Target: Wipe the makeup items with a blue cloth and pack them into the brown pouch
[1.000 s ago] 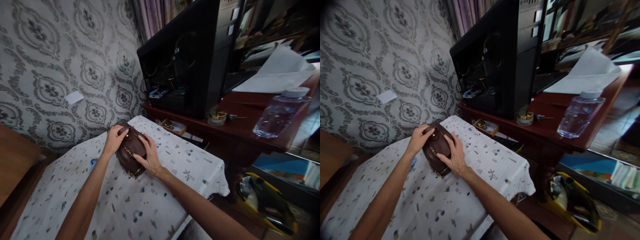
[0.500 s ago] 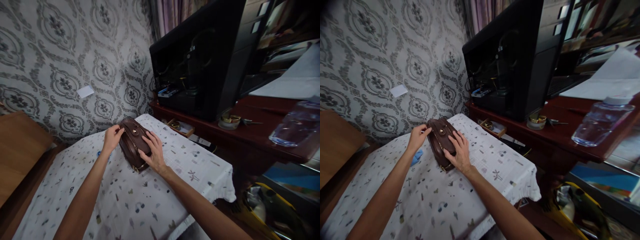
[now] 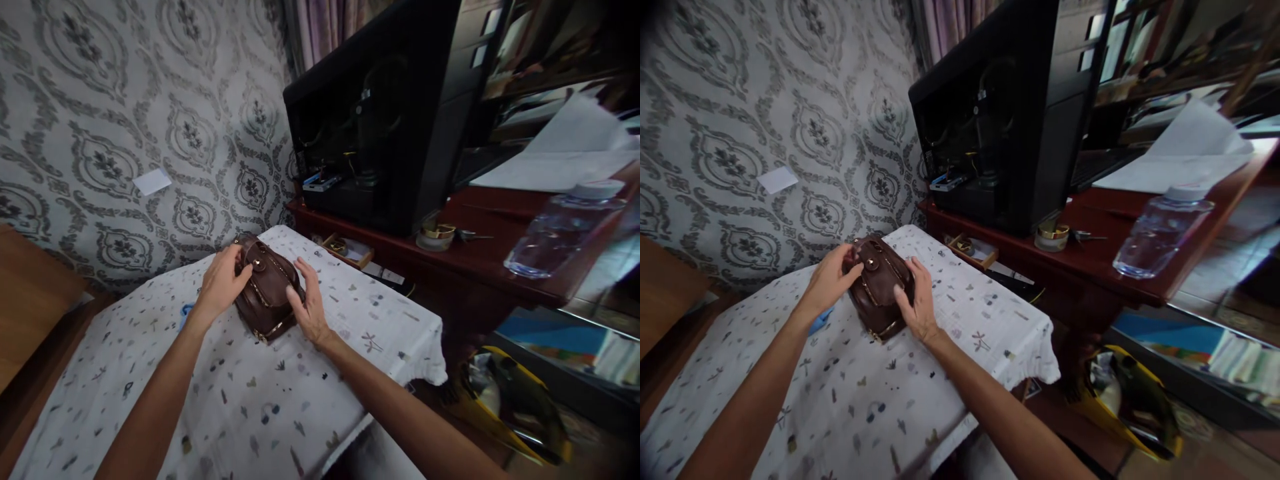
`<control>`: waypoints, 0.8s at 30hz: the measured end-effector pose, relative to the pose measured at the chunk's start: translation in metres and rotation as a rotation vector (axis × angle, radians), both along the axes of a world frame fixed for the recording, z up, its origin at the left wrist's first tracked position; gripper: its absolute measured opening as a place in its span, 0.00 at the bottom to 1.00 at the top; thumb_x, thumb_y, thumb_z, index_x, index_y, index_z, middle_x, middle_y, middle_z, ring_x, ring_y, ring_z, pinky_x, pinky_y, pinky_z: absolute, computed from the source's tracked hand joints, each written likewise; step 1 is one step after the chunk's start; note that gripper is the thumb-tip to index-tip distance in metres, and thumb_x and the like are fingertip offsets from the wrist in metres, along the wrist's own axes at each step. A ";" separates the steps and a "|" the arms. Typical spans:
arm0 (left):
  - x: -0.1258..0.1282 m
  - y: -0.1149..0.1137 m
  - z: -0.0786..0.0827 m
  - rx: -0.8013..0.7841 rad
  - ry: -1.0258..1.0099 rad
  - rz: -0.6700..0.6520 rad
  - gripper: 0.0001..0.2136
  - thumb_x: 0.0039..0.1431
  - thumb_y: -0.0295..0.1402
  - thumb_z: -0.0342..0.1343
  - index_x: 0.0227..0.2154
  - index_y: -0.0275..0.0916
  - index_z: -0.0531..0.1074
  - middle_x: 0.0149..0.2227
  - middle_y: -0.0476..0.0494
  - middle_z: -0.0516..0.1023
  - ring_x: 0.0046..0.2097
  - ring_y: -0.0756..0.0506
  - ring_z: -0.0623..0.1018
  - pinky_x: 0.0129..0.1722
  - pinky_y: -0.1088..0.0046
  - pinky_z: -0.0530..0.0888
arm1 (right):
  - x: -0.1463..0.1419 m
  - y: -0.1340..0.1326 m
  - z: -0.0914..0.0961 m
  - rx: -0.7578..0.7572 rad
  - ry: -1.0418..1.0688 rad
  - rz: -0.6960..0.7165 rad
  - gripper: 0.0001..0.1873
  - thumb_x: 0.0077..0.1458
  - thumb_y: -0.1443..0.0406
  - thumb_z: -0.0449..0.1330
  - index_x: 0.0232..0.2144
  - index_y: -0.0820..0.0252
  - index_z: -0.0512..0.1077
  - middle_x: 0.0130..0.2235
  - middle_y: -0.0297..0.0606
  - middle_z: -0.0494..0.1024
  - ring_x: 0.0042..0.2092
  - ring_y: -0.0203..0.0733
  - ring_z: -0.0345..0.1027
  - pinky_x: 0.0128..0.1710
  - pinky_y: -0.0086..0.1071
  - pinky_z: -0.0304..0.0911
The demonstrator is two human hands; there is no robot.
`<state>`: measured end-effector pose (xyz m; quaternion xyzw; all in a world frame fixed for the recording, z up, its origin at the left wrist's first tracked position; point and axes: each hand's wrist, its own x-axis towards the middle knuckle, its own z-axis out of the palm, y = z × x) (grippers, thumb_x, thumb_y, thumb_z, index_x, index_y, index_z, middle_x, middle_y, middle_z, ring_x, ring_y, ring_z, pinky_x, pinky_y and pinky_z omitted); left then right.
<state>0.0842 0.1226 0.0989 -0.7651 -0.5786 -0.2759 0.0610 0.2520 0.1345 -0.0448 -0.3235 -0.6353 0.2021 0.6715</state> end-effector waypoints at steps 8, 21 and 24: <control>0.035 0.020 -0.005 0.036 0.123 0.026 0.15 0.62 0.35 0.54 0.50 0.39 0.69 0.47 0.38 0.77 0.51 0.37 0.73 0.55 0.56 0.68 | 0.001 0.000 -0.005 -0.178 0.052 0.085 0.26 0.64 0.52 0.54 0.61 0.53 0.62 0.61 0.46 0.67 0.63 0.52 0.60 0.62 0.50 0.59; 0.016 -0.009 -0.023 -0.069 0.216 -0.173 0.29 0.61 0.42 0.57 0.63 0.46 0.58 0.61 0.39 0.67 0.62 0.37 0.66 0.60 0.55 0.65 | 0.008 0.009 -0.004 -0.201 0.118 0.189 0.20 0.63 0.59 0.51 0.56 0.53 0.66 0.57 0.43 0.72 0.59 0.47 0.65 0.57 0.44 0.64; 0.014 -0.014 -0.027 -0.056 0.308 -0.224 0.35 0.57 0.45 0.61 0.65 0.47 0.56 0.66 0.38 0.62 0.67 0.35 0.61 0.64 0.52 0.62 | 0.007 0.010 -0.005 -0.200 0.117 0.187 0.24 0.58 0.59 0.56 0.56 0.53 0.65 0.58 0.43 0.72 0.59 0.49 0.65 0.56 0.45 0.65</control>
